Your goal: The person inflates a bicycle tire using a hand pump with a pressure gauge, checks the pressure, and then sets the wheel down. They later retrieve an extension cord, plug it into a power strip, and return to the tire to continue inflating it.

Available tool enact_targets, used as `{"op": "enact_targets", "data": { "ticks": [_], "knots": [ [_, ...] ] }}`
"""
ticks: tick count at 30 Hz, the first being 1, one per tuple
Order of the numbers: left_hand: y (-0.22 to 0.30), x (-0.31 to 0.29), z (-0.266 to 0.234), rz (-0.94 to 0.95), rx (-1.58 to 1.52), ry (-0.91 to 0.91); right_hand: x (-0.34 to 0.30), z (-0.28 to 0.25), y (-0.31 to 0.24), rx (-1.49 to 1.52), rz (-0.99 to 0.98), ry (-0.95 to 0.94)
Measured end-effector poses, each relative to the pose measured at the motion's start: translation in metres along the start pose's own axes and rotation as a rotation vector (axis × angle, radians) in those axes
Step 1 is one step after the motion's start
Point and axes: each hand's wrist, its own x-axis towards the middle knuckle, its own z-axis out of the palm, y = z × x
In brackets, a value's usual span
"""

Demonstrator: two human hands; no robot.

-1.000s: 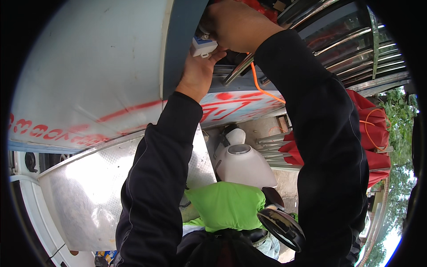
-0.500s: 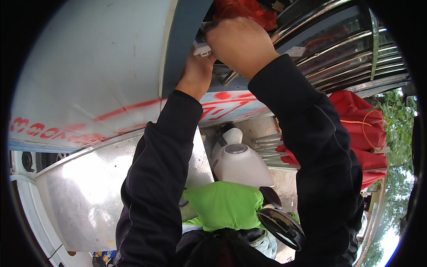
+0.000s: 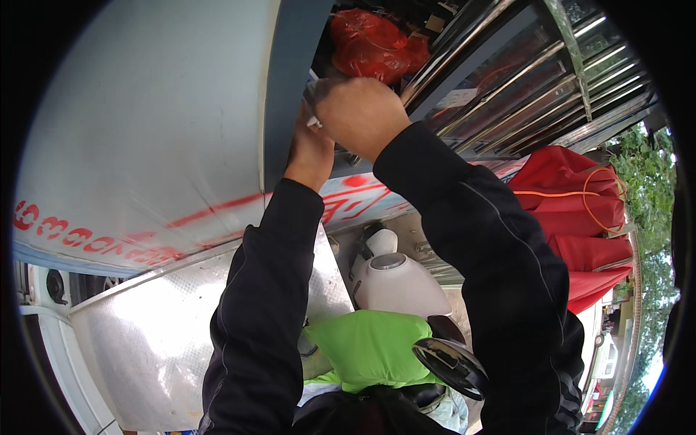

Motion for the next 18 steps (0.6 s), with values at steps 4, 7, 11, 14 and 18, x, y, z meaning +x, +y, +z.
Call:
{"op": "enact_targets", "data": {
  "ticks": [4, 7, 11, 14, 18],
  "knots": [
    [0.010, 0.005, 0.008, -0.207, -0.146, 0.051, -0.011, -0.020, -0.011, 0.052, 0.160, -0.059],
    [0.016, 0.019, 0.011, -0.188, -0.146, 0.084, -0.047, -0.044, -0.009, 0.309, 0.071, 0.267],
    [0.008, 0.035, 0.019, 0.025, 0.274, 0.528, -0.142, -0.083, 0.004, 0.697, 0.133, 0.147],
    [0.007, 0.044, 0.024, 0.039, 0.460, 0.634, -0.212, -0.093, 0.014, 0.829, 0.261, 0.039],
    [0.012, 0.051, 0.019, 0.159, 0.677, 0.658, -0.309, -0.096, 0.020, 0.991, 0.504, -0.040]
  ]
}}
